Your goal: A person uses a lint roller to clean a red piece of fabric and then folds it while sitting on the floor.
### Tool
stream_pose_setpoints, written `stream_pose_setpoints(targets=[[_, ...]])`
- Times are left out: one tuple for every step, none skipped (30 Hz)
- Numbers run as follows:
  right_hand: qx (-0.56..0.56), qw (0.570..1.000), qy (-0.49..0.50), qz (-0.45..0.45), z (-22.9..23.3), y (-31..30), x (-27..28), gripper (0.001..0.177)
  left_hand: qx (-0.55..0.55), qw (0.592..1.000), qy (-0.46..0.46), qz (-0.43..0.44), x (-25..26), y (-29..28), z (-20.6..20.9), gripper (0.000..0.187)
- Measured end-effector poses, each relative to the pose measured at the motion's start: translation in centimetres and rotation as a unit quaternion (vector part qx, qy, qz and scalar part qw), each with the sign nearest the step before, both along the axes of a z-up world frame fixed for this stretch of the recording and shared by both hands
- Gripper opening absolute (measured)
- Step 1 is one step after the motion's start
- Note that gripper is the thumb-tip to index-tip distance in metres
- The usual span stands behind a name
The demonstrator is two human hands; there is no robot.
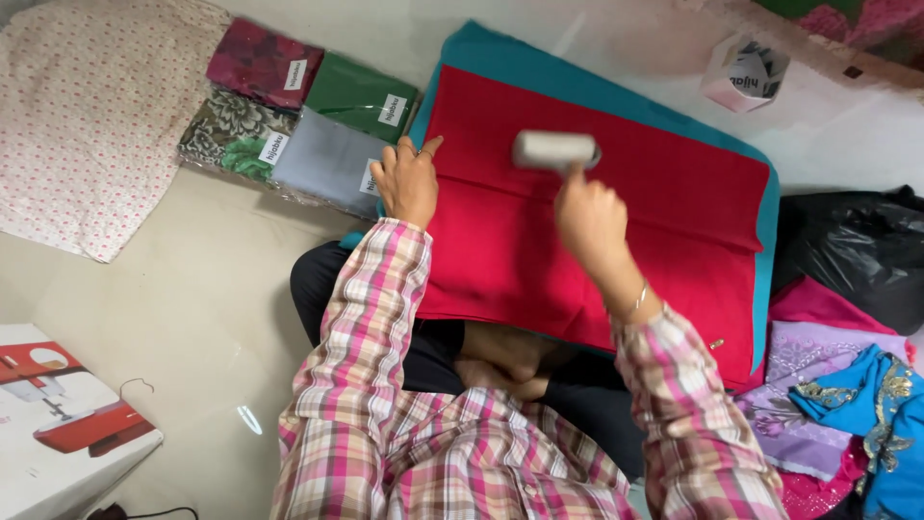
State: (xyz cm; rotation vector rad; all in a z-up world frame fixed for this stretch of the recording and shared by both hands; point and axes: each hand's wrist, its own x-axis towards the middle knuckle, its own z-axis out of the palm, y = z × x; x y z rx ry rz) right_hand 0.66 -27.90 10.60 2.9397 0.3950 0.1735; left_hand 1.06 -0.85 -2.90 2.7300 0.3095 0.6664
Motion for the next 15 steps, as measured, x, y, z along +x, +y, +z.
stream_pose_setpoints(targets=[[0.001,1.0,-0.009,-0.027,-1.3,-1.1,2.9,0.037,-0.004,1.0,0.0,0.002,0.1,0.0,0.2,0.036],[0.003,1.0,-0.009,-0.029,-1.8,-2.3,4.9,0.037,-0.002,1.0,-0.001,-0.001,0.1,0.1,0.1,0.036],[0.01,0.999,-0.022,-0.048,-2.2,-3.6,7.0,0.038,0.004,1.0,0.003,0.001,0.1,0.1,0.0,0.037],[0.016,0.997,-0.036,-0.065,-2.6,-4.7,9.2,0.042,0.01,1.0,0.005,0.005,0.3,0.2,0.0,0.037],[0.018,0.997,-0.038,-0.066,-2.6,-5.5,8.6,0.042,0.012,1.0,0.004,0.003,0.3,0.2,0.1,0.037],[0.016,0.997,-0.037,-0.061,-2.5,-6.2,8.0,0.041,0.01,1.0,0.004,0.005,0.2,0.3,0.1,0.038],[0.014,0.998,-0.036,-0.056,-2.6,-6.9,7.4,0.04,0.008,1.0,0.004,0.006,0.1,0.3,0.0,0.038],[0.013,0.998,-0.035,-0.058,-1.6,-6.8,4.8,0.04,0.006,1.0,0.005,0.003,0.1,0.3,0.0,0.038],[0.016,0.998,-0.004,-0.066,-0.6,-6.6,2.2,0.039,0.01,1.0,0.005,0.008,0.1,0.3,0.0,0.038],[0.018,0.997,0.028,-0.074,0.4,-6.4,-0.4,0.039,0.013,1.0,0.005,0.013,0.1,0.3,-0.1,0.038],[0.016,0.997,0.029,-0.076,2.0,-5.9,-2.8,0.039,0.011,1.0,0.006,0.011,0.1,0.2,-0.1,0.038],[0.018,0.993,0.063,-0.1,3.7,-5.3,-5.1,0.04,0.008,1.0,0.005,0.012,0.1,0.3,0.0,0.038],[0.02,0.988,0.096,-0.123,5.4,-4.7,-7.5,0.043,0.005,1.0,0.004,0.013,0.1,0.3,0.1,0.038],[0.02,0.987,0.097,-0.124,5.1,-5.7,-6.5,0.043,0.005,1.0,0.005,0.012,0.2,0.4,-0.2,0.038],[0.007,0.988,0.086,-0.127,4.9,-6.8,-5.7,0.042,0.005,1.0,0.003,0.011,0.3,0.5,-0.4,0.037]])
